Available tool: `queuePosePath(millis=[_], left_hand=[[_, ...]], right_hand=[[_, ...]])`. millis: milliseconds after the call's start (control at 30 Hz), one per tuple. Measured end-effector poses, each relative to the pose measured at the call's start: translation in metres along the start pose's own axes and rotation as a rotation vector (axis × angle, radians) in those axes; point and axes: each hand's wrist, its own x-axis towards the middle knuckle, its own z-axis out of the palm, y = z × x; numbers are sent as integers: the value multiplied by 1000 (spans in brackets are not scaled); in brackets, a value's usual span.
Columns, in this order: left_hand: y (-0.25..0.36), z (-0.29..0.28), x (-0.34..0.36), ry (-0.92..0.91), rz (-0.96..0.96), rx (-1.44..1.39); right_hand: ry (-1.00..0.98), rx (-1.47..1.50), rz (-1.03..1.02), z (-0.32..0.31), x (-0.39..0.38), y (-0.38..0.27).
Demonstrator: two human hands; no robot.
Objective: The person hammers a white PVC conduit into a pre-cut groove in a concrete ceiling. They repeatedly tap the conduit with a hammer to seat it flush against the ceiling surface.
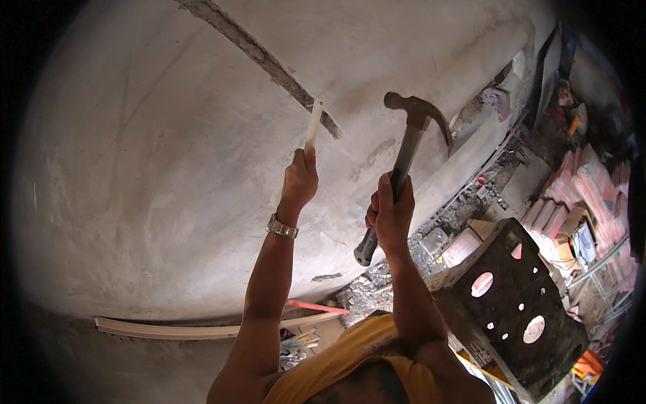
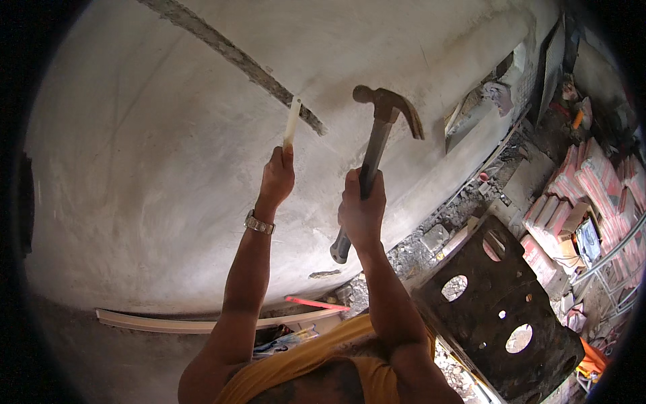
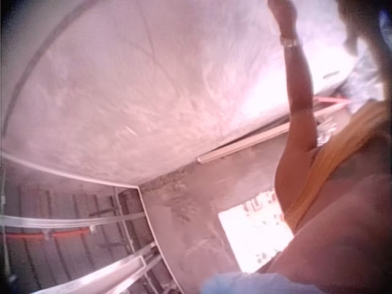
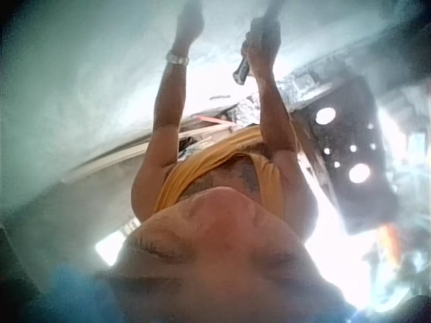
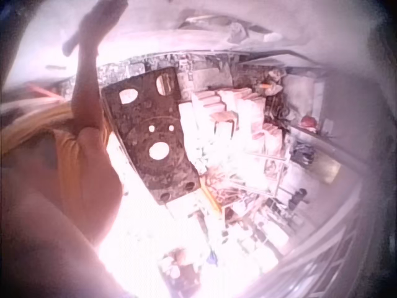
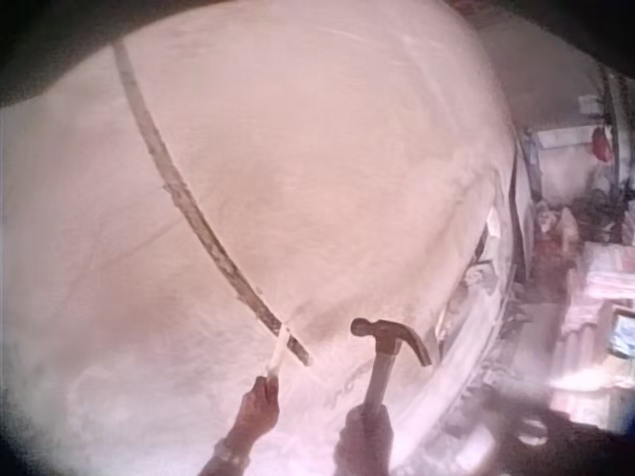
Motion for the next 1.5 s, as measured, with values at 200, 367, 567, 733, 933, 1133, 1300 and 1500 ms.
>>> queuePosePath(millis=[200,367,567,733,933,1133,1300,1500], left_hand=[[-10,3,-2,29,97,-8],[-1,-2,11,30,16,-95],[2,-4,-1,28,16,-60],[2,1,-2,62,44,-127],[-36,3,11,-34,-118,-235],[-22,-9,17,-96,-169,-234],[8,-22,17,-180,-340,-361],[-6,-2,9,-36,-120,-45]], right_hand=[[87,154,-117,28,12,18],[-206,-795,-47,34,80,67],[6,-294,-114,42,45,31],[36,-23,-380,59,43,10],[-145,-696,-163,37,58,42],[36,-137,-384,66,41,19],[-176,-712,-70,43,83,45],[28,-198,-266,48,50,11]])
